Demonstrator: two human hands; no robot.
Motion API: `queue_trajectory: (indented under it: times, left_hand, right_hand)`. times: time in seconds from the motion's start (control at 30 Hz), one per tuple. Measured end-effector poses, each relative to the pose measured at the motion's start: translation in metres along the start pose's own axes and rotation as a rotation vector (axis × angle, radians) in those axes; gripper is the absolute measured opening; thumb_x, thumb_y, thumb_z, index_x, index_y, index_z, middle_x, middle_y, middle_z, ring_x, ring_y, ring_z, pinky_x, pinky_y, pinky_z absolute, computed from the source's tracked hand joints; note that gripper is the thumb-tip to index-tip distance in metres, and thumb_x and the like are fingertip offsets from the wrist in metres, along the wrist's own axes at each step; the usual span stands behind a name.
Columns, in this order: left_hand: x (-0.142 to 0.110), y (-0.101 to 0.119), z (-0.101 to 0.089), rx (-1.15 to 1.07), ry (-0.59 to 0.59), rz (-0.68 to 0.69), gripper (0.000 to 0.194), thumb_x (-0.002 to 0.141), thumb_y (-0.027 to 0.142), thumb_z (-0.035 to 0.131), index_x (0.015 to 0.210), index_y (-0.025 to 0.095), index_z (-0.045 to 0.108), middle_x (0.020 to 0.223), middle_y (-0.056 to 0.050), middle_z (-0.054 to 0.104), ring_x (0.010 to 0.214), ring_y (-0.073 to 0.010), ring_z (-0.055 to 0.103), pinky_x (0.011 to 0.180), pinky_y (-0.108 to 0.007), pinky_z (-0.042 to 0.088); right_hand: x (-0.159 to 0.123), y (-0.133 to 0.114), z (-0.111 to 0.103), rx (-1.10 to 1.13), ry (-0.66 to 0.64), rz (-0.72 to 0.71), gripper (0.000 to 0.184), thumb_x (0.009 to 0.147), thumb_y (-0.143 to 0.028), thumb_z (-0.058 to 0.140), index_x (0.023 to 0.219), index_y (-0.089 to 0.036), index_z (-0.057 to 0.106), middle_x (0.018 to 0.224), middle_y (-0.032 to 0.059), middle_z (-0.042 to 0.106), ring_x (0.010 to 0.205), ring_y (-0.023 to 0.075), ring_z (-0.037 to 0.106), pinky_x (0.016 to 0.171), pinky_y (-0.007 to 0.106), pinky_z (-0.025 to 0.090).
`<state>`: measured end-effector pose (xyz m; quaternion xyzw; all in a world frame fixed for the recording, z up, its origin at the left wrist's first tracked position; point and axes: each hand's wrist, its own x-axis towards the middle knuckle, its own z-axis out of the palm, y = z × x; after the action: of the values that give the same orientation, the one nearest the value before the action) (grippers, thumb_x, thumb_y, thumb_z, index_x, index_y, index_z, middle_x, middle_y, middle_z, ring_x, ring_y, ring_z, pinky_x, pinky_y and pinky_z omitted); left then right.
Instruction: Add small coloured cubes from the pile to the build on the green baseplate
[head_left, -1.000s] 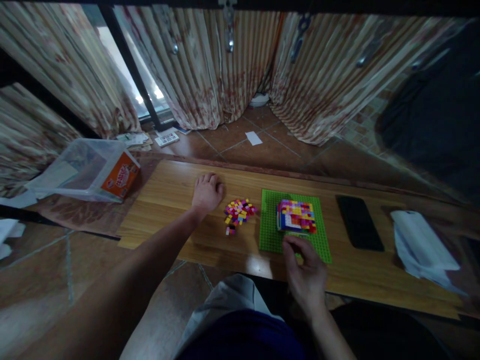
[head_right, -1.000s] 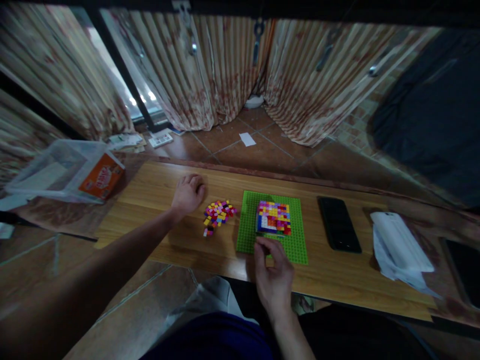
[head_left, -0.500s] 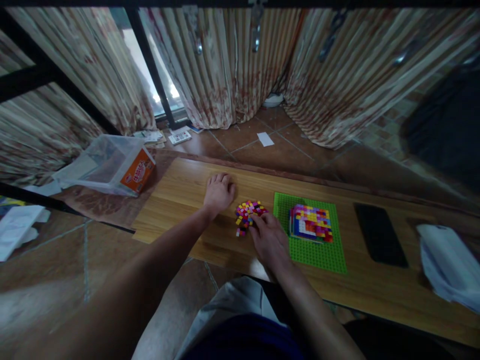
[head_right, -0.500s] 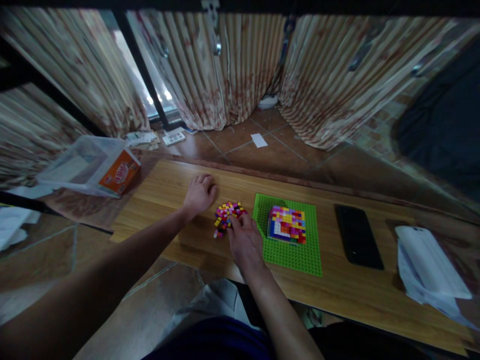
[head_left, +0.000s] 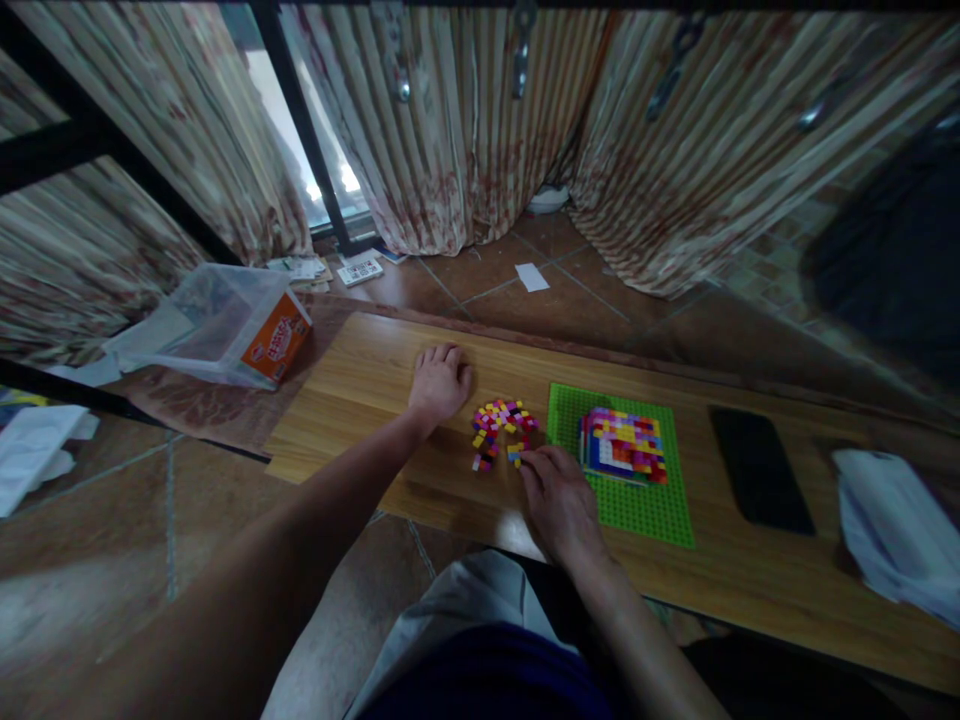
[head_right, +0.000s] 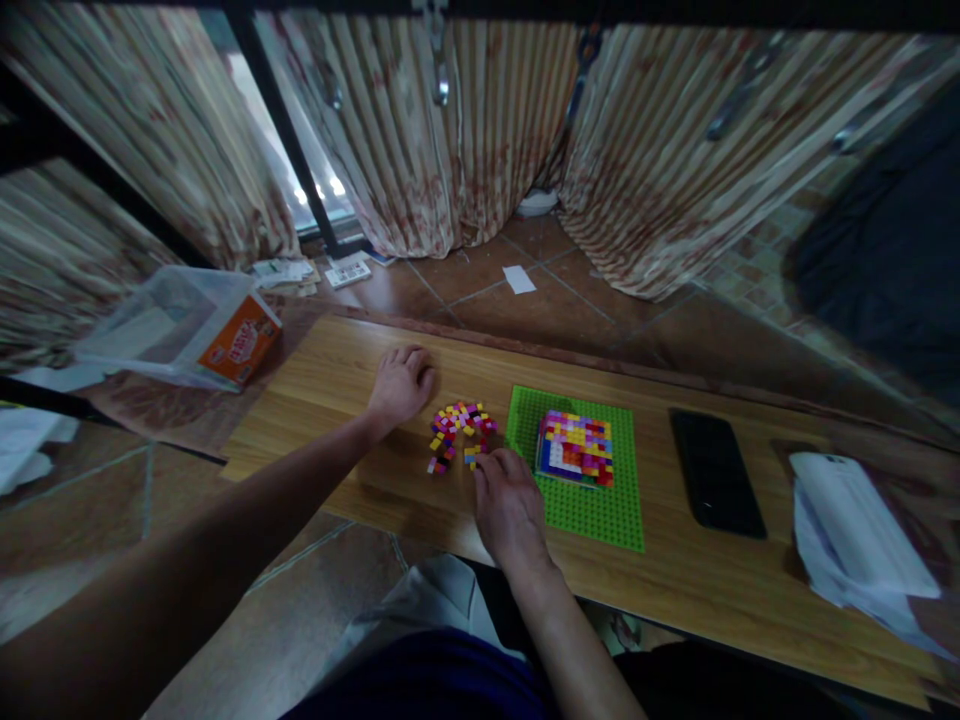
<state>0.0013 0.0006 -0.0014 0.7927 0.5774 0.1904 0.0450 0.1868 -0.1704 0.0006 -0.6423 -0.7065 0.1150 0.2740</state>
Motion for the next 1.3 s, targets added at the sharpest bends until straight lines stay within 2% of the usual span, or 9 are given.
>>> queue_trajectory:
  times: [0.23, 0.4, 0.53, 0.83, 1.13, 1.3]
  left_hand:
    - [0.0, 0.001, -0.002, -0.013, -0.001, 0.002, 0.033, 0.09, 0.029, 0.043, 0.118, 0.017, 0.057, 0.126, -0.013, 0.058, 0.116, -0.0299, 0.048, 0.101, -0.047, 0.035]
    - [0.0, 0.001, -0.002, -0.014, -0.003, -0.001, 0.035, 0.09, 0.03, 0.043, 0.119, 0.017, 0.056, 0.127, -0.013, 0.057, 0.116, -0.0302, 0.048, 0.101, -0.047, 0.035]
    - [0.0, 0.0, -0.001, -0.007, 0.011, 0.005, 0.033, 0.091, 0.03, 0.043, 0.118, 0.017, 0.057, 0.125, -0.013, 0.058, 0.115, -0.0302, 0.049, 0.101, -0.047, 0.036]
    - [0.0, -0.001, 0.001, 0.005, 0.015, 0.009, 0.033, 0.091, 0.031, 0.044, 0.117, 0.018, 0.058, 0.127, -0.012, 0.057, 0.116, -0.0306, 0.049, 0.101, -0.047, 0.036]
    - [0.0, -0.001, 0.001, 0.042, 0.048, 0.033, 0.031, 0.091, 0.029, 0.044, 0.114, 0.016, 0.058, 0.122, -0.011, 0.059, 0.111, -0.0291, 0.051, 0.098, -0.044, 0.038]
    - [0.0, -0.001, 0.002, 0.04, 0.046, 0.027, 0.031, 0.091, 0.029, 0.044, 0.115, 0.016, 0.058, 0.122, -0.012, 0.059, 0.111, -0.0286, 0.051, 0.098, -0.044, 0.038]
  right_hand:
    - [-0.002, -0.013, 0.004, -0.089, 0.052, 0.076, 0.023, 0.089, -0.037, 0.053, 0.097, -0.019, 0.065, 0.095, 0.0089, 0.065, 0.09, 0.0236, 0.056, 0.079, 0.037, 0.044]
    - [0.0, -0.015, 0.009, -0.113, 0.082, 0.126, 0.021, 0.09, -0.035, 0.051, 0.094, -0.019, 0.064, 0.09, 0.0079, 0.064, 0.086, 0.0228, 0.055, 0.077, 0.035, 0.042]
    - [0.002, -0.015, 0.01, -0.097, 0.101, 0.082, 0.022, 0.092, -0.031, 0.047, 0.099, -0.018, 0.063, 0.095, 0.0093, 0.065, 0.089, 0.0228, 0.055, 0.079, 0.036, 0.042]
    - [0.007, -0.012, 0.01, -0.114, 0.026, 0.019, 0.028, 0.094, -0.02, 0.04, 0.104, -0.017, 0.066, 0.093, 0.0099, 0.065, 0.091, 0.023, 0.055, 0.08, 0.035, 0.044]
    - [0.004, -0.008, 0.006, -0.208, -0.034, -0.128, 0.038, 0.086, -0.005, 0.039, 0.112, -0.013, 0.066, 0.095, 0.0117, 0.06, 0.091, 0.0226, 0.05, 0.08, 0.034, 0.044]
    - [0.002, -0.006, 0.008, -0.283, -0.003, -0.166, 0.036, 0.085, -0.004, 0.043, 0.111, -0.013, 0.066, 0.095, 0.0122, 0.06, 0.089, 0.0225, 0.049, 0.078, 0.033, 0.044]
